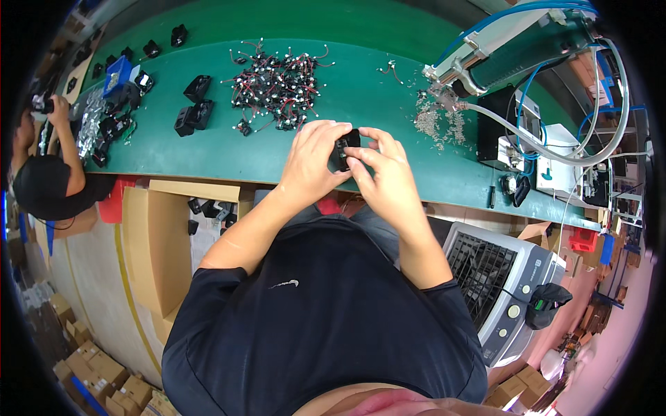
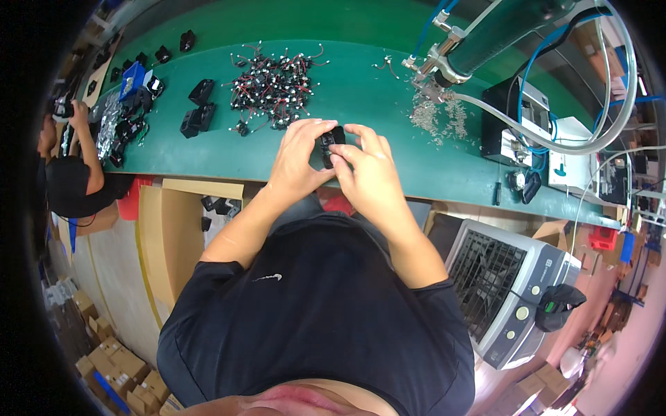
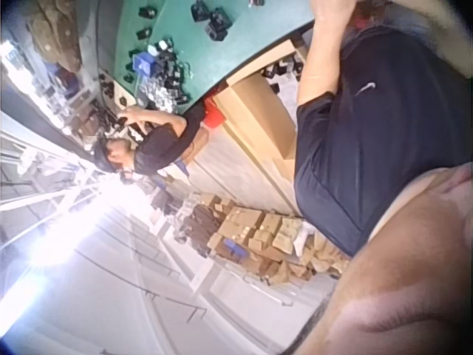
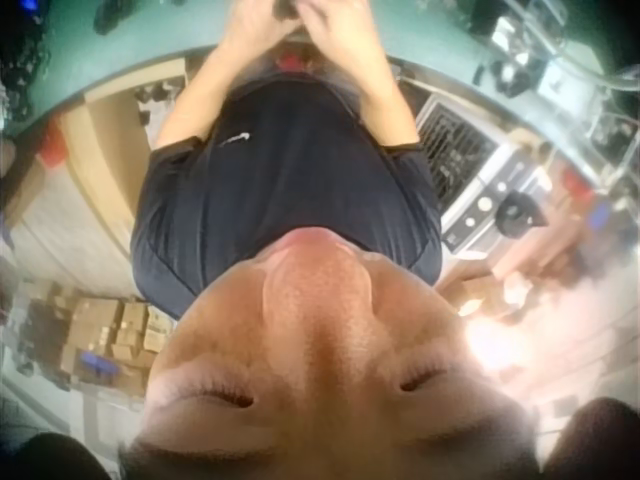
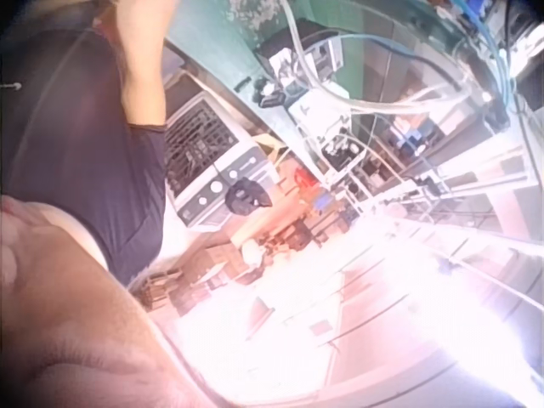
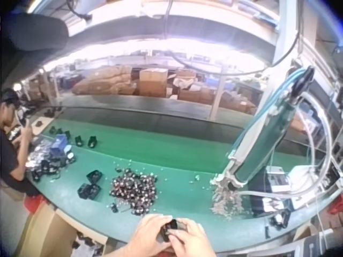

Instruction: Assembling small electronic components using a pneumatic tool at an electronics factory assembly line.

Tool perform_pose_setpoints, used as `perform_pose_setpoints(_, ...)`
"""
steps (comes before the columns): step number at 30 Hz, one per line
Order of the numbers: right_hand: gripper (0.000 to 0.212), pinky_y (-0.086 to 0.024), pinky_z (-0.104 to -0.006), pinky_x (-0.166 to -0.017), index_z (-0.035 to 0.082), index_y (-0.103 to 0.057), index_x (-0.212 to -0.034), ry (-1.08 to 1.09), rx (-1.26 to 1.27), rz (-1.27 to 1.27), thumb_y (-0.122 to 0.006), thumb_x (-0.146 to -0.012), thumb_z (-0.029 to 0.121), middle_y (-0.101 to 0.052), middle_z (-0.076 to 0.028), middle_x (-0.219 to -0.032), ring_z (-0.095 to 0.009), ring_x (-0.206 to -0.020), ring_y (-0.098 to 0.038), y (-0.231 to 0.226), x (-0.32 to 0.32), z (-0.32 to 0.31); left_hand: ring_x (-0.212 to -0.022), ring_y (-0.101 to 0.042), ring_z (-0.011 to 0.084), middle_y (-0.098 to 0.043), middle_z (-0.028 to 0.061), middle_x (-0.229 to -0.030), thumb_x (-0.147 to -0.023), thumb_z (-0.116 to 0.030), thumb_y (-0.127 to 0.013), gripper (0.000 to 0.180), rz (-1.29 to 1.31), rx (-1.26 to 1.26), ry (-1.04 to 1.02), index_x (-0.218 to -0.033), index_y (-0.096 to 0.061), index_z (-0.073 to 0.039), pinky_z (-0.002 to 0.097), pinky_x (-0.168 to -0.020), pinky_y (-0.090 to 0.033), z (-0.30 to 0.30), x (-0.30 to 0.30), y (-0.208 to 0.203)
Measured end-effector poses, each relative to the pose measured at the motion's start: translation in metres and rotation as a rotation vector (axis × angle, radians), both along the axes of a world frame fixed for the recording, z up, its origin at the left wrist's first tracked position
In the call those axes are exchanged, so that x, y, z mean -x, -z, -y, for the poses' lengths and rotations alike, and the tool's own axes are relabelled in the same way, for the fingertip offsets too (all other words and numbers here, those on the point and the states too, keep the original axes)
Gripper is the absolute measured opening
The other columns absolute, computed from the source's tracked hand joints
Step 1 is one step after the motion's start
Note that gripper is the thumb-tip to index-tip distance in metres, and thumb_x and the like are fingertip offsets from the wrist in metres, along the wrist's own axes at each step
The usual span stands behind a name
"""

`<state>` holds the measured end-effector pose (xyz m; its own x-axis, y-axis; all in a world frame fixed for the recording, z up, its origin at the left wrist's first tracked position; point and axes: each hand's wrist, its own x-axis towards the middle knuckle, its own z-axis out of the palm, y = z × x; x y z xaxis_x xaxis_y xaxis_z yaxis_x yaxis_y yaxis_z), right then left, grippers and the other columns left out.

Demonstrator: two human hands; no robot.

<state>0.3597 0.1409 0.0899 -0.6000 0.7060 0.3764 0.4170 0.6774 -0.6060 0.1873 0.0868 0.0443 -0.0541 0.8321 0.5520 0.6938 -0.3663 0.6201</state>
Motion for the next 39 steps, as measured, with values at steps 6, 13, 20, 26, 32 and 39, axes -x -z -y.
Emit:
perform_pose_setpoints(6,0.064,-0.051,-0.0354,-0.093,-0.006,-0.044,-0.140,0.327,-0.576,-0.618,-0.079,-0.089,0.009,-0.050,-0.017,-0.136,-0.023,-0.111,-0.058,-0.108,-0.034,-0.070,-0.123,-0.058,0.0348,-0.059,0.0163,-0.132,-0.062,-0.018,-0.099,0.088,0.217,0.076,0.133,-0.137,-0.054,-0.005,0.0430,-0.105,-0.047,-0.014,-0.004,0.013)
perform_pose_setpoints(13,0.043,-0.052,-0.0287,-0.075,0.001,-0.064,-0.115,0.241,0.165,-0.873,-0.055,-0.107,0.043,-0.068,-0.007,-0.093,-0.015,-0.079,-0.063,-0.149,0.005,-0.113,-0.129,-0.055,0.0353,-0.056,0.0141,-0.138,-0.069,-0.026,-0.095,0.076,0.145,0.104,0.165,-0.131,-0.055,-0.009,0.0453,-0.106,-0.043,-0.026,-0.006,0.034)
perform_pose_setpoints(20,0.102,-0.053,-0.0345,-0.064,-0.005,-0.053,-0.128,0.136,0.124,-0.931,-0.020,-0.095,0.086,-0.061,-0.011,-0.072,-0.022,-0.067,-0.062,-0.106,0.011,-0.087,-0.122,-0.057,0.0339,-0.058,0.0139,-0.133,-0.070,-0.028,-0.094,0.049,0.023,0.121,0.125,-0.103,-0.065,-0.008,0.0429,-0.099,-0.045,-0.022,-0.008,0.038)
perform_pose_setpoints(26,0.120,-0.052,-0.0302,-0.058,-0.006,-0.052,-0.131,0.014,0.409,-0.895,-0.019,-0.082,0.098,-0.062,-0.012,-0.073,-0.020,-0.063,-0.061,-0.078,0.011,-0.049,-0.111,-0.059,0.0277,-0.058,0.0098,-0.130,-0.072,-0.034,-0.091,0.041,0.027,0.114,0.104,-0.095,-0.067,-0.010,0.0415,-0.097,-0.042,-0.025,-0.009,0.038)
perform_pose_setpoints(32,0.106,-0.053,-0.0278,-0.054,-0.010,-0.055,-0.119,-0.101,0.437,-1.084,-0.031,-0.090,0.089,-0.067,-0.021,-0.105,-0.016,-0.066,-0.066,-0.053,0.015,-0.050,-0.118,-0.059,0.0310,-0.059,0.0110,-0.131,-0.070,-0.034,-0.093,0.059,-0.033,0.143,0.102,-0.115,-0.069,-0.004,0.0418,-0.097,-0.045,-0.022,-0.007,0.038)
perform_pose_setpoints(39,0.107,-0.053,-0.0278,-0.054,-0.010,-0.055,-0.119,-0.069,0.413,-1.045,-0.033,-0.089,0.090,-0.066,-0.020,-0.103,-0.017,-0.067,-0.065,-0.049,0.017,-0.048,-0.117,-0.059,0.0299,-0.060,0.0105,-0.131,-0.069,-0.034,-0.093,0.058,-0.020,0.148,0.090,-0.115,-0.071,-0.006,0.0410,-0.097,-0.044,-0.023,-0.008,0.037)
